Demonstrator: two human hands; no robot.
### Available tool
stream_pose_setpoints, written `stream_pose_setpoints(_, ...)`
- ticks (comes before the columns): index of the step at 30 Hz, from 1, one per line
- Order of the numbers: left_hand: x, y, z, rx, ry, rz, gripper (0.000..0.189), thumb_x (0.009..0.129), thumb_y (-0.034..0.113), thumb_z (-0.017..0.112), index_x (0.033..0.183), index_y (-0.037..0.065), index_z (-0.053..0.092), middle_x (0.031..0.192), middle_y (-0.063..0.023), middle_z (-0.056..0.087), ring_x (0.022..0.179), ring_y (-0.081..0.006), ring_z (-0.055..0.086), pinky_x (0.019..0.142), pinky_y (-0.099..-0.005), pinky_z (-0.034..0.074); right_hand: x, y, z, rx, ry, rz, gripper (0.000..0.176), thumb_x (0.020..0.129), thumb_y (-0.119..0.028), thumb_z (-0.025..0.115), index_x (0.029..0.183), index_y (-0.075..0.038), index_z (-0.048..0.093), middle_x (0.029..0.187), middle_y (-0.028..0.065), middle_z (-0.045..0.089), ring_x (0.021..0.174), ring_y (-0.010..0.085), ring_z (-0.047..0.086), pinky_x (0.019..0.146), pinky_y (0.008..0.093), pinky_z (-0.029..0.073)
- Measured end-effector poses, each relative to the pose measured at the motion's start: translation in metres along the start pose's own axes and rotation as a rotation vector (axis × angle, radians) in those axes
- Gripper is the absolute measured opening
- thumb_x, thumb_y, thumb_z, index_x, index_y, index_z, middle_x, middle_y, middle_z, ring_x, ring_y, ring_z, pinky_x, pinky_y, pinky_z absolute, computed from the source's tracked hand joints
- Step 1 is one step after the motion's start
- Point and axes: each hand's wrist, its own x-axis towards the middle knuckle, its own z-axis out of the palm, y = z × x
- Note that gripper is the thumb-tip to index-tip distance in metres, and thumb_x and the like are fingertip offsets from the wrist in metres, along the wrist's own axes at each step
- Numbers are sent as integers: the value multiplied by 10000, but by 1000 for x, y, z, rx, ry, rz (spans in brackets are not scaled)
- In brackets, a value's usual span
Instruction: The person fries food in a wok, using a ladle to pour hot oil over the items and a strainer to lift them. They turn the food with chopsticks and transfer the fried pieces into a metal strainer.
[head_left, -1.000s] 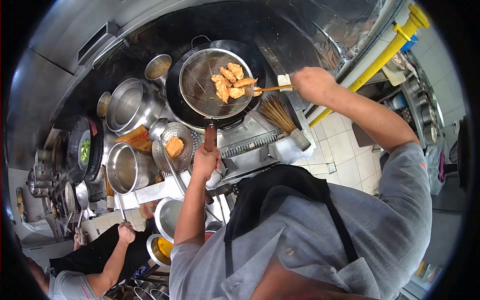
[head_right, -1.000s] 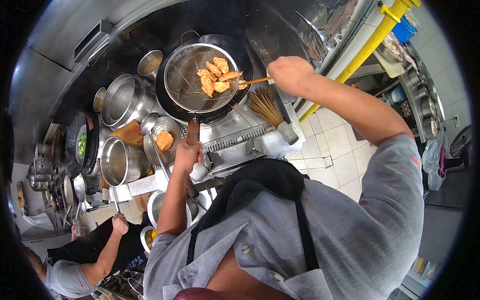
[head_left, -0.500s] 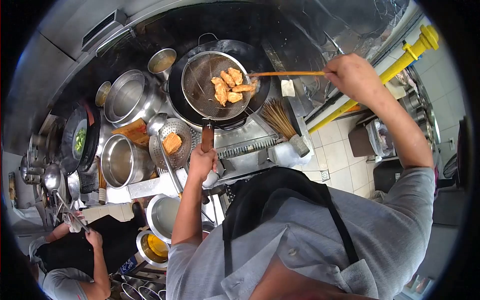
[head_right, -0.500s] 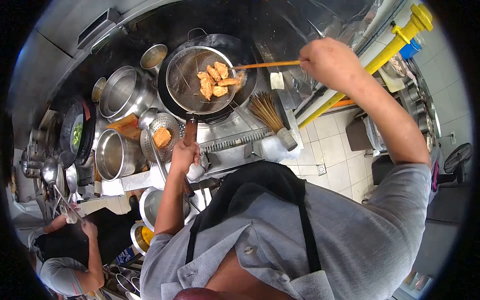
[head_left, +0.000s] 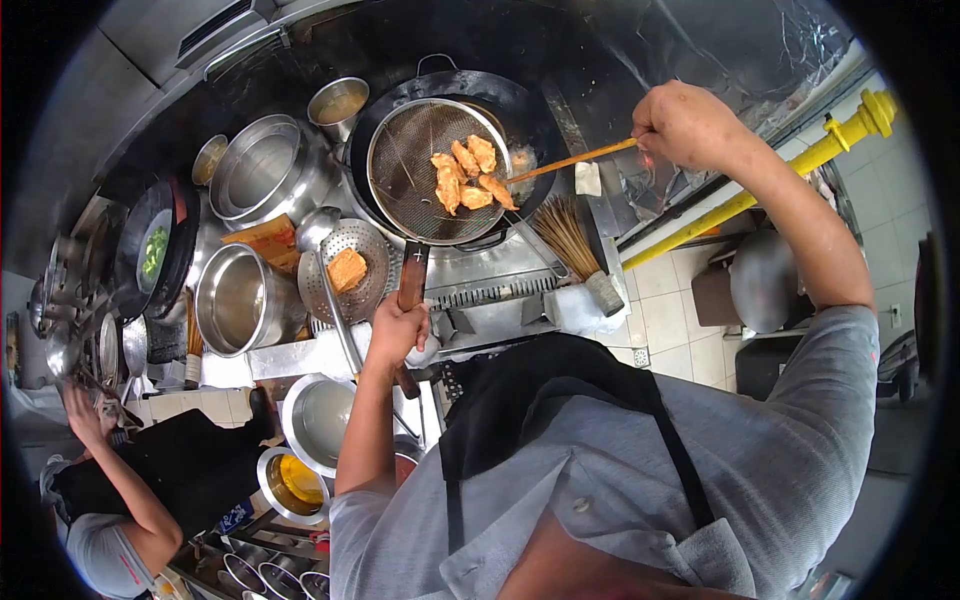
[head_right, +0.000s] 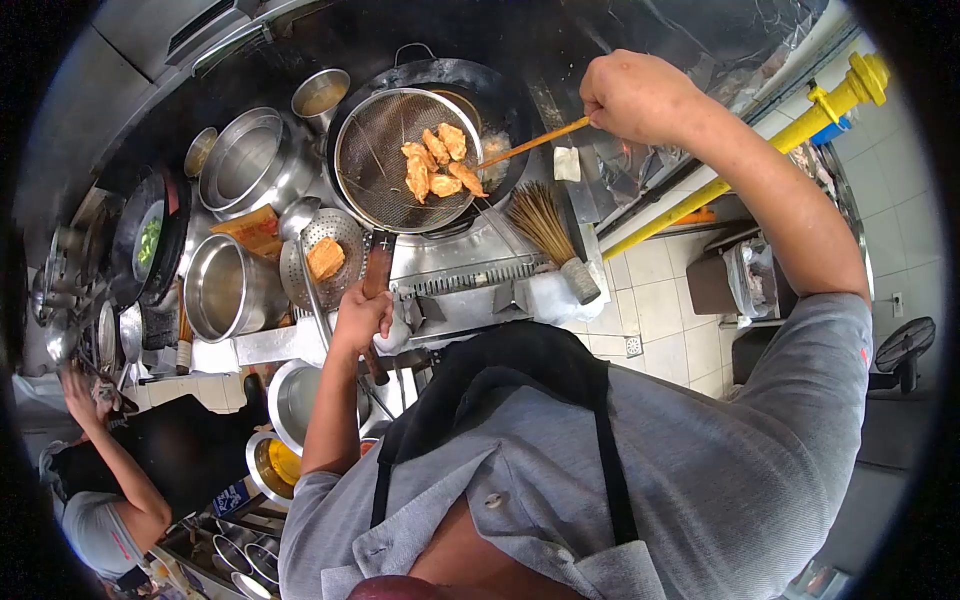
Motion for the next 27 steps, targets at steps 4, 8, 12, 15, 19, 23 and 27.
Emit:
stream_pose_setpoints(4,3,-4,-4,15,-21,14,71,841,31,540,844,11,471,588,-41,501,394,-120,458,337,-261,366,4,-5,-4,-88,66,-64,90,752,-116,635,752,-36,676,733,141,650,748,307,640,671,396,509)
stream_pose_setpoints(8,1,-1,-4,-20,-15,15,72,861,14,517,840,10,448,551,-33,475,379,-112,426,330,-262,346,5,-9,-11,-75,107,-72,79,739,-111,652,745,-38,682,730,144,650,752,307,641,675,394,509)
stream_pose_setpoints(12,4,-4,-6,1,-20,15,79,864,18,525,847,5,448,553,-34,480,381,-111,425,332,-262,349,5,-12,-10,-96,92,-81,80,720,-107,675,737,-29,684,731,144,653,762,300,647,680,387,513)
stream_pose_setpoints(15,4,-4,-6,-8,-20,19,86,866,20,532,853,4,448,556,-35,484,383,-109,424,335,-262,351,7,-7,-10,-63,93,-127,103,720,-103,671,758,-8,679,713,150,644,705,314,635,650,386,498)
stream_pose_setpoints(19,4,-6,-10,-26,-39,13,95,835,27,551,863,12,462,598,-42,499,397,-120,452,339,-266,370,11,-6,-13,-62,115,-167,107,716,-105,676,750,-3,676,706,152,643,696,312,635,644,383,497)
stream_pose_setpoints(23,3,-1,-8,-7,-37,23,87,868,22,534,855,3,450,561,-30,486,387,-105,427,339,-260,355,15,-3,-15,-39,105,-167,104,703,-91,689,743,4,674,690,153,639,682,304,634,633,373,494)
stream_pose_setpoints(27,5,-3,-8,-16,-47,10,90,867,22,534,858,-1,448,570,-35,488,389,-107,431,341,-260,358,20,2,-15,24,47,-159,99,691,-72,695,736,12,671,676,151,638,667,291,635,621,362,490)
